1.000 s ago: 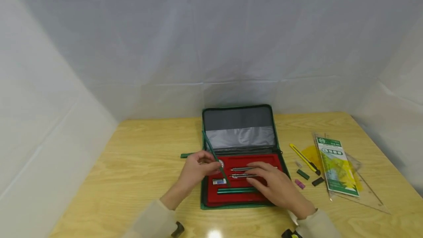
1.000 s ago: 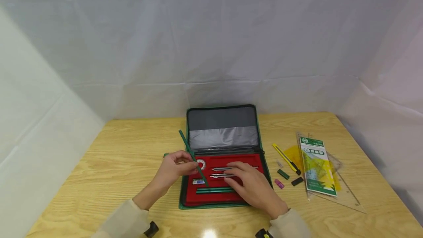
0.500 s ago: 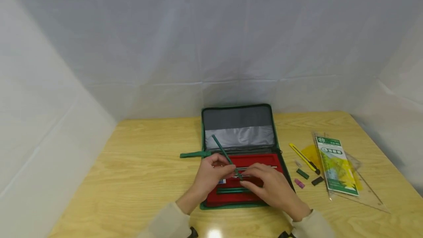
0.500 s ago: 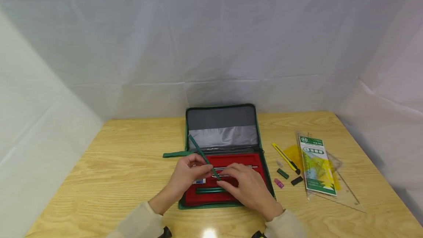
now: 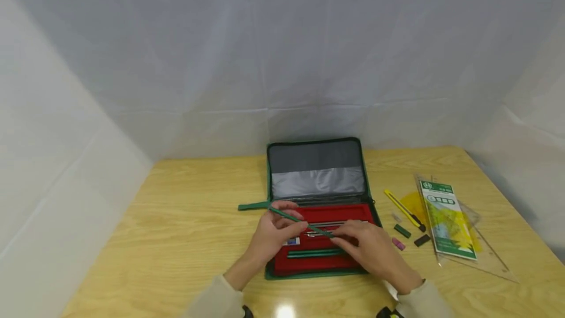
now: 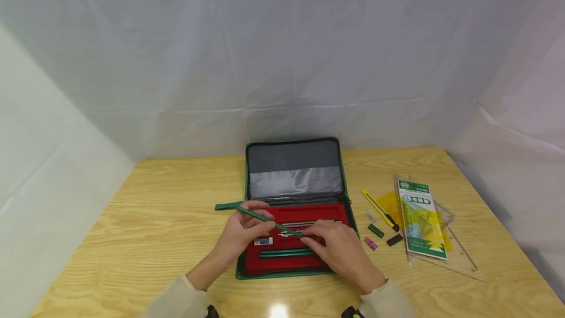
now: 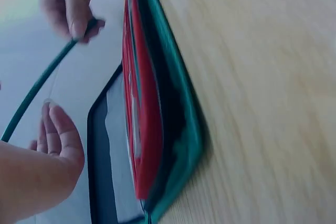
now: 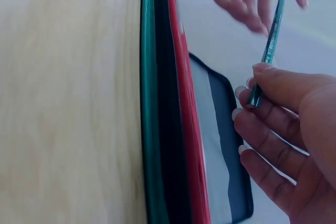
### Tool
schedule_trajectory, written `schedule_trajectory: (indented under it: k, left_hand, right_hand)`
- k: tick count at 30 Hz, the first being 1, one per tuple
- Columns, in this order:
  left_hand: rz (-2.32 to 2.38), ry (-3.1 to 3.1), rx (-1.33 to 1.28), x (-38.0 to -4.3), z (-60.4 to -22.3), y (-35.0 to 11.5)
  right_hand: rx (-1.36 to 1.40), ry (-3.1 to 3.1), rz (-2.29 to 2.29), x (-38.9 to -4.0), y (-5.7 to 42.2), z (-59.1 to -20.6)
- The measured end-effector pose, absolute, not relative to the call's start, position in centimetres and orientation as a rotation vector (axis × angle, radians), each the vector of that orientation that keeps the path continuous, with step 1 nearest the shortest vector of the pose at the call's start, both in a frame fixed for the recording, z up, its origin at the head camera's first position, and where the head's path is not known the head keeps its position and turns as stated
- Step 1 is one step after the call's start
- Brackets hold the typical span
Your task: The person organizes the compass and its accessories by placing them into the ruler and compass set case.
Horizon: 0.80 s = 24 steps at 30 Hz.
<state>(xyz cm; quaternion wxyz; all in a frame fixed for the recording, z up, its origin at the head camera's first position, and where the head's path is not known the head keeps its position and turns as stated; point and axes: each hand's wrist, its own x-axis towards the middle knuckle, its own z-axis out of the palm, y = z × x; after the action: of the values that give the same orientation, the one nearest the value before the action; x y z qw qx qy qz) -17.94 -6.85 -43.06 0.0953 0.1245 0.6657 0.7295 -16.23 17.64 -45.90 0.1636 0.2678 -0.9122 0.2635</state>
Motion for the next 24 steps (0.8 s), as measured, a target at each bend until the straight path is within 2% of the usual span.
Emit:
schedule_trajectory:
  k: [4, 7, 10, 14, 18, 24]
  left_hand:
    - [2.292, 2.028, 0.345, -18.0, -42.9, -8.5]
    - [2.256, 2.216, 0.422, -17.9, -43.1, -9.5]
    - [2.052, 2.523, 0.639, -17.8, -43.5, -10.1]
    - [1.518, 2.948, 1.124, -17.5, -44.2, -10.2]
    - [1.034, 3.073, 1.534, -17.1, -44.7, -10.0]
    - [0.724, 3.037, 1.601, -16.8, -44.9, -10.1]
  right_hand:
    - [0.749, -2.635, 0.736, -16.1, 19.0, -45.7]
    - [0.736, -2.687, 0.723, -15.8, 20.3, -45.5]
    - [0.769, -2.711, 0.738, -15.5, 21.6, -45.5]
    - [0.902, -2.666, 0.738, -15.1, 22.8, -45.8]
    - [0.991, -2.639, 0.713, -14.9, 23.6, -46.1]
    - [1.076, -2.629, 0.753, -14.6, 23.8, -46.4]
